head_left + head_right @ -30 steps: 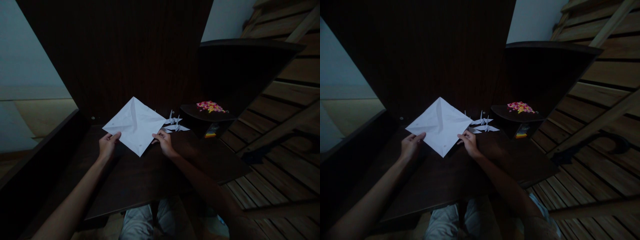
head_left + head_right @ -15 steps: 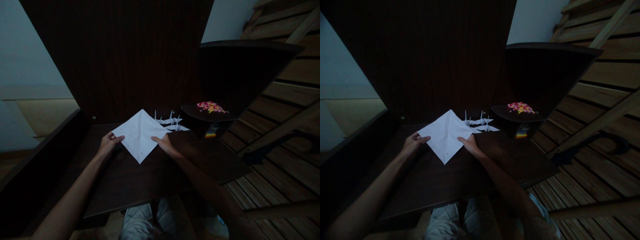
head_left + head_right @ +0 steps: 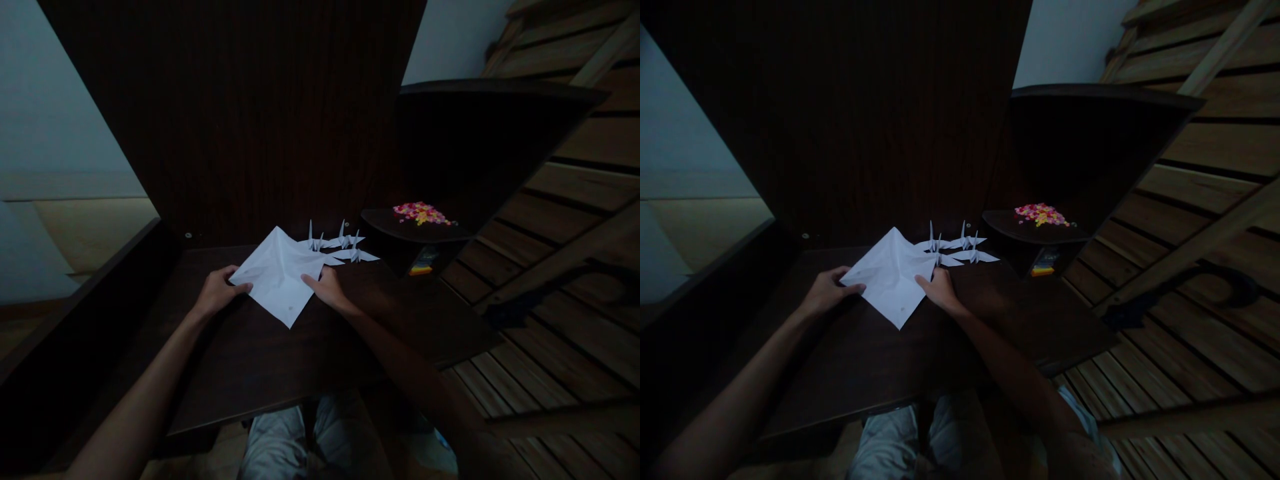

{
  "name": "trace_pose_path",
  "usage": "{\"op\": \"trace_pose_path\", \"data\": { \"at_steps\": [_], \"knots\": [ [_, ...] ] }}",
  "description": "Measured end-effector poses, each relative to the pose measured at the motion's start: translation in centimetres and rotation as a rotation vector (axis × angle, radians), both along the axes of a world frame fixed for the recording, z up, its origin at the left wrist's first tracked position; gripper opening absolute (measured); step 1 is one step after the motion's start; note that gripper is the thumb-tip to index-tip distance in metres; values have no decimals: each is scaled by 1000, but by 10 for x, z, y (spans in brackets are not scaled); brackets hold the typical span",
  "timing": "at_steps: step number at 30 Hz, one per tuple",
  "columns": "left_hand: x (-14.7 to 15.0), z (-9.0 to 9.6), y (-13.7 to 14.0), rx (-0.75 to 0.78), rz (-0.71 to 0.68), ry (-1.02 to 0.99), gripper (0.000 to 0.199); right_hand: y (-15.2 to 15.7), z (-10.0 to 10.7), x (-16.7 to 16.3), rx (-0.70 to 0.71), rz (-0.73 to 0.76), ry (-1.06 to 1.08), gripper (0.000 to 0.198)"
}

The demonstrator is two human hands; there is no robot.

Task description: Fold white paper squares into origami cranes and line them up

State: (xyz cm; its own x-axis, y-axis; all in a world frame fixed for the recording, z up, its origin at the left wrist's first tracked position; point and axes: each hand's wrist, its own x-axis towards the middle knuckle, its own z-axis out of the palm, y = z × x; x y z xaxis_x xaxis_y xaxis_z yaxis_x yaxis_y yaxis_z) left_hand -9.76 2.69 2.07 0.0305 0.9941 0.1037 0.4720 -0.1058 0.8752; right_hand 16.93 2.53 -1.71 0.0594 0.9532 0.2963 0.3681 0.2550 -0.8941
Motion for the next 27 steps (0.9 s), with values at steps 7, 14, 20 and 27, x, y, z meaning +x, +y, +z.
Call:
{"op": "trace_pose_path", "data": {
  "at_steps": [7,14,20,27],
  "knots": [
    [3,-11,2,96,43,82,59,-4,-5,-8,51,80,-281,17],
    [0,-10,3,38,172,44,41,2,-13,-3,-7,36,-149,17],
    [1,-6,2,37,186,76,37,3,-11,-2,-44,-29,-72,24],
    [23,1,-13,-15,151,-319,41,4,-12,-7,-115,-81,53,32]
  ]
}}
